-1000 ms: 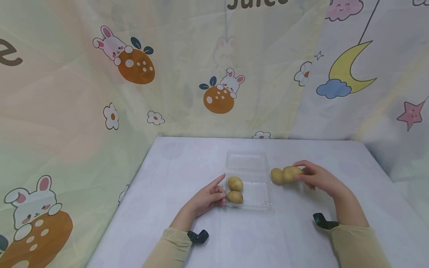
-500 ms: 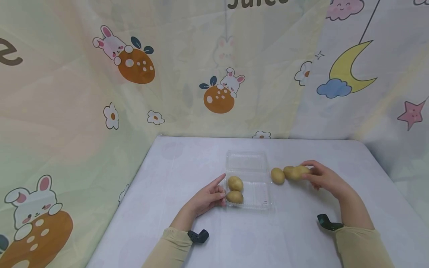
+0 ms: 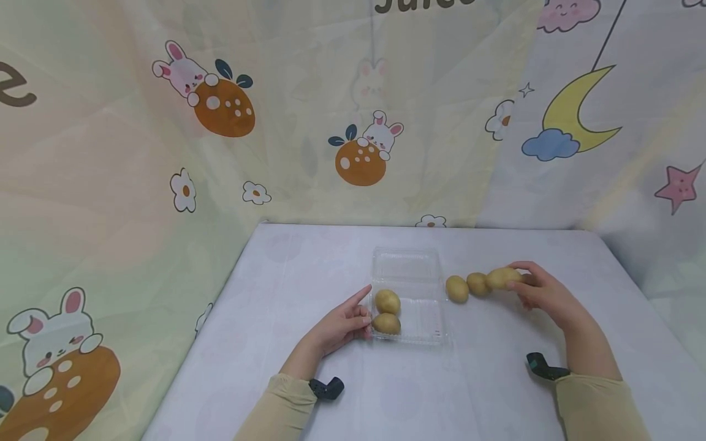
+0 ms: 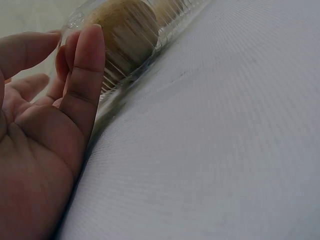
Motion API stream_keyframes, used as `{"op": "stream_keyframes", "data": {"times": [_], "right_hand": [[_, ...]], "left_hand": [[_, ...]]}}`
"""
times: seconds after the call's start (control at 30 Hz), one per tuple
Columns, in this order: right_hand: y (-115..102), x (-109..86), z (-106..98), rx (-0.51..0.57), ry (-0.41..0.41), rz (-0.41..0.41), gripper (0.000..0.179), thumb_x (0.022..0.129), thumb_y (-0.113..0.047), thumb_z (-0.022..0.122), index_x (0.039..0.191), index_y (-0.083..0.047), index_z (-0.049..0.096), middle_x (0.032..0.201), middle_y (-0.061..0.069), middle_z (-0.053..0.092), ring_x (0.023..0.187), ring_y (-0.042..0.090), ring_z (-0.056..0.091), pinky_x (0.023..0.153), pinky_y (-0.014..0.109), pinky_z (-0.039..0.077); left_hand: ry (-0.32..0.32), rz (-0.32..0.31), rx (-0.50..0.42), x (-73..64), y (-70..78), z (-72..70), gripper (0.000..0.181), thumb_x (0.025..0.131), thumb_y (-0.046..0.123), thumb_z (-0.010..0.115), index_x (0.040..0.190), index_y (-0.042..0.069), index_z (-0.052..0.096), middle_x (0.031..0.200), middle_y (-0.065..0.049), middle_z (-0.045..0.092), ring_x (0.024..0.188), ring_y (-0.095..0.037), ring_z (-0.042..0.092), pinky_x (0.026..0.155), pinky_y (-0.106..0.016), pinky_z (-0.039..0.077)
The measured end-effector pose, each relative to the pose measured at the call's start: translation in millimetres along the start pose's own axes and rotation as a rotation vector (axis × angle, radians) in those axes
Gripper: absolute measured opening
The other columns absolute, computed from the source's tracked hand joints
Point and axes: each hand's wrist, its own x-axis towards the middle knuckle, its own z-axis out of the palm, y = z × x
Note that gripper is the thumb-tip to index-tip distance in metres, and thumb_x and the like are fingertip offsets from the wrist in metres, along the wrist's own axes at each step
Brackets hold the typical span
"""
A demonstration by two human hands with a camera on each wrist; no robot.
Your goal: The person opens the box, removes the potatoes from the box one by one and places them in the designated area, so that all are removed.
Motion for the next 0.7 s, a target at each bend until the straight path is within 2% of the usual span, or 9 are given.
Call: {"op": "stream_keyframes", "data": {"times": [0.27, 0.5, 0.7], "right_hand": [[8, -1.1, -3, 0.078, 0.041, 0.017, 0.035, 0.099, -0.024, 0.061, 0.129, -0.025, 0.044, 0.075, -0.004, 0.055, 0.065, 0.013, 0.052, 0.058, 0.029, 0.048], [15, 0.5, 1, 0.074, 0.068, 0.053, 0.033, 0.098, -0.027, 0.063, 0.124, -0.033, 0.044, 0.075, -0.007, 0.055, 0.064, 0.010, 0.051, 0.056, 0.027, 0.046], [18, 2.6, 2, 0.041, 0.103, 0.103, 0.041, 0.097, -0.034, 0.063, 0.130, -0.027, 0.040, 0.076, -0.004, 0.054, 0.063, 0.011, 0.052, 0.056, 0.028, 0.048]], "left_hand": [[-0.006, 0.014, 0.003, 0.8, -2.0, -1.2, 0.079, 0.097, 0.012, 0.061, 0.159, 0.028, 0.016, 0.095, 0.001, 0.057, 0.080, -0.012, 0.065, 0.082, -0.031, 0.056], [-0.007, 0.010, 0.008, -0.5, -0.9, -0.3, 0.080, 0.096, 0.013, 0.062, 0.159, 0.028, 0.016, 0.095, 0.001, 0.057, 0.080, -0.013, 0.065, 0.082, -0.031, 0.056], [-0.010, 0.009, 0.006, -0.4, -1.1, -0.9, 0.080, 0.096, 0.014, 0.062, 0.159, 0.030, 0.016, 0.095, 0.001, 0.057, 0.080, -0.014, 0.064, 0.083, -0.032, 0.056]]}}
